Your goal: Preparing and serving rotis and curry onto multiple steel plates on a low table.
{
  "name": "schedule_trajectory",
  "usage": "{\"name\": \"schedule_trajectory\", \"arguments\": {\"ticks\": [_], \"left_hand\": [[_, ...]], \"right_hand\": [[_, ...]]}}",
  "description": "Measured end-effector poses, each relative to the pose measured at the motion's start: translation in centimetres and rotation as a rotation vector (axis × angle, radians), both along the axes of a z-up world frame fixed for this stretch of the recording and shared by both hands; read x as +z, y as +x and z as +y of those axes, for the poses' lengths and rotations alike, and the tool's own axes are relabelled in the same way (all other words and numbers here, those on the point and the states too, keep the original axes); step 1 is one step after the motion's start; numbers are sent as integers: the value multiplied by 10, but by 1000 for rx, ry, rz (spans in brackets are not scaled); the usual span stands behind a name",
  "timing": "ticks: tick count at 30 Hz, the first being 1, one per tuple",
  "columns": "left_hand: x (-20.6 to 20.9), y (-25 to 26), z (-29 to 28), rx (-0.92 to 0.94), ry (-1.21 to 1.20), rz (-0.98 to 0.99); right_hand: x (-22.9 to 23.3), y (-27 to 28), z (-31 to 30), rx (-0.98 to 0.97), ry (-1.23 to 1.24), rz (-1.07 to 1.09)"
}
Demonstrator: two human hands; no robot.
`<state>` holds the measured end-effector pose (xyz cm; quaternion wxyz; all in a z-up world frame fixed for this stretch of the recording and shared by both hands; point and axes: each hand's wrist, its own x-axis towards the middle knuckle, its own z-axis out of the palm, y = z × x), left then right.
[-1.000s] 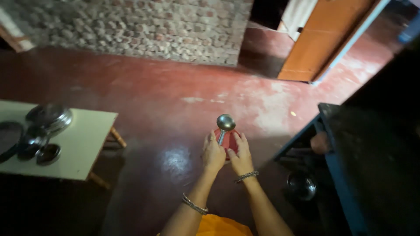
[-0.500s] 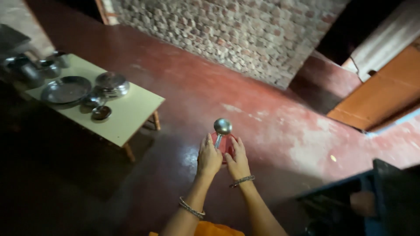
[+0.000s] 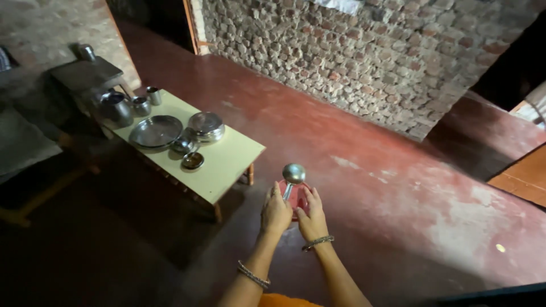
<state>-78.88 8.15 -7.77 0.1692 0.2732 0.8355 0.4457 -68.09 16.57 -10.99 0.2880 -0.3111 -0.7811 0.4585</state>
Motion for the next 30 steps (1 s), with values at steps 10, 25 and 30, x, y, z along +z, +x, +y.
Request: {"name": "schedule_trajectory", "arguments": {"ticks": [10, 25, 30], "left_hand": [[-8, -98, -59, 14, 22, 14], [-101, -207, -72, 100, -61, -55], [-125, -256, -54, 155, -82, -72]], "right_hand": [[-2, -97, -64, -34, 10, -95], [-41, -210, -74, 7, -8, -197], [-44, -257, -58, 85, 73, -139]]}}
